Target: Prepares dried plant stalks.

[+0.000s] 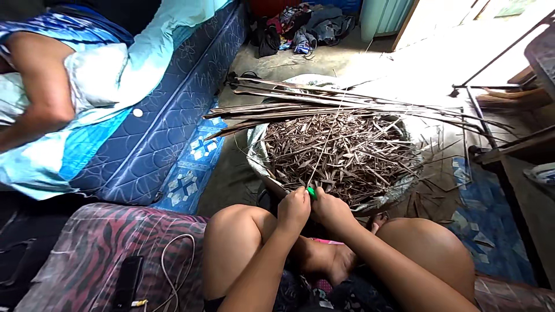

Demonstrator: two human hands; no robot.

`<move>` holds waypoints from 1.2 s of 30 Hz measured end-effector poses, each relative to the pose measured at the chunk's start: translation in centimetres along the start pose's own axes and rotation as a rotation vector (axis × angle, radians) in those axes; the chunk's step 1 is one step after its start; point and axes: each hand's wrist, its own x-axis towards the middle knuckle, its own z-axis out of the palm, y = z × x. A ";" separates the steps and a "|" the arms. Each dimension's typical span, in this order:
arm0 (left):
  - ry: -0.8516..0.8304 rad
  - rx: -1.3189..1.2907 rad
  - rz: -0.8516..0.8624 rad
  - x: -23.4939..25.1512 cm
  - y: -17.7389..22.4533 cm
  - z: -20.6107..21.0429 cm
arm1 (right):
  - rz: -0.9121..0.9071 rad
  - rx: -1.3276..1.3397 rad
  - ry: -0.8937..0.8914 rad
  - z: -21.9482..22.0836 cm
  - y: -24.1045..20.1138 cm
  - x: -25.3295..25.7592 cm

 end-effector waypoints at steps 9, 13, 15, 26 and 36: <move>0.107 -0.308 0.062 0.2 -0.6 -1.4 | 0.008 -0.036 -0.013 0.2 0.7 -1.1; 0.365 -0.332 0.139 0.2 -1.3 -1.6 | 0.052 -0.001 0.085 -2.1 0.9 -2.0; 0.409 -0.314 0.150 0.3 -1.9 -1.5 | 0.056 0.026 0.120 -3.0 1.7 -1.9; 0.335 -0.098 0.142 -0.3 -0.7 -0.4 | -0.199 -0.002 0.074 -1.4 0.3 -2.4; 0.324 -0.104 0.159 -0.2 -0.7 0.2 | -0.121 0.007 0.012 -1.8 0.9 -1.2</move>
